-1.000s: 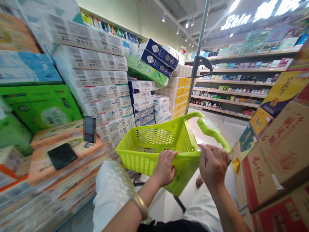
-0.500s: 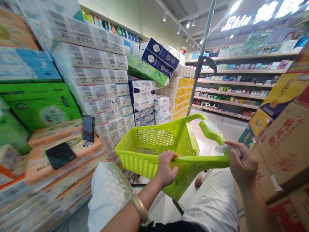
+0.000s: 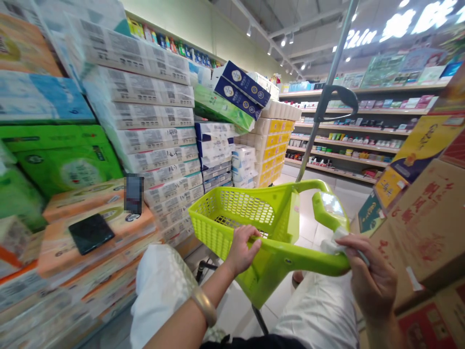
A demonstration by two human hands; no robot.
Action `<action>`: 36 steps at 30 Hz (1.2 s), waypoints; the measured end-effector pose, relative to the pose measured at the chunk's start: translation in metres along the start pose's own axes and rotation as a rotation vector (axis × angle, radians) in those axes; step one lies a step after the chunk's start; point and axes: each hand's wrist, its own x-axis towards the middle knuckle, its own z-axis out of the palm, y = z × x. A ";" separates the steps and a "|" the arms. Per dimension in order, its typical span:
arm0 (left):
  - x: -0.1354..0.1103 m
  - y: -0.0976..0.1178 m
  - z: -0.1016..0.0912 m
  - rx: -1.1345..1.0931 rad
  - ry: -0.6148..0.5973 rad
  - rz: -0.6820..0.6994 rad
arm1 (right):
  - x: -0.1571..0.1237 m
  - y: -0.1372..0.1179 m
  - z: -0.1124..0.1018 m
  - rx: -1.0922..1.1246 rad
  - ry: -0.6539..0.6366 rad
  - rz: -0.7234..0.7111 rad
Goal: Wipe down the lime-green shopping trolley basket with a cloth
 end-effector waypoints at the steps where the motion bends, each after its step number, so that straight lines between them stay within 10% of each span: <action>1: 0.002 -0.003 -0.002 -0.008 0.010 0.007 | 0.000 -0.002 0.000 0.007 -0.036 -0.016; 10: 0.013 -0.026 -0.027 -0.039 0.110 -0.004 | -0.002 -0.040 0.019 0.019 -0.324 -0.168; 15: -0.001 0.010 -0.037 -0.071 0.260 0.030 | -0.010 -0.064 0.037 0.052 -0.457 -0.251; 23: -0.022 0.094 -0.044 0.061 0.067 0.263 | 0.034 -0.014 0.056 -0.164 -0.349 -0.125; 36: -0.009 0.096 -0.074 0.553 -0.131 -0.051 | 0.047 -0.023 0.082 -0.093 -0.496 -0.134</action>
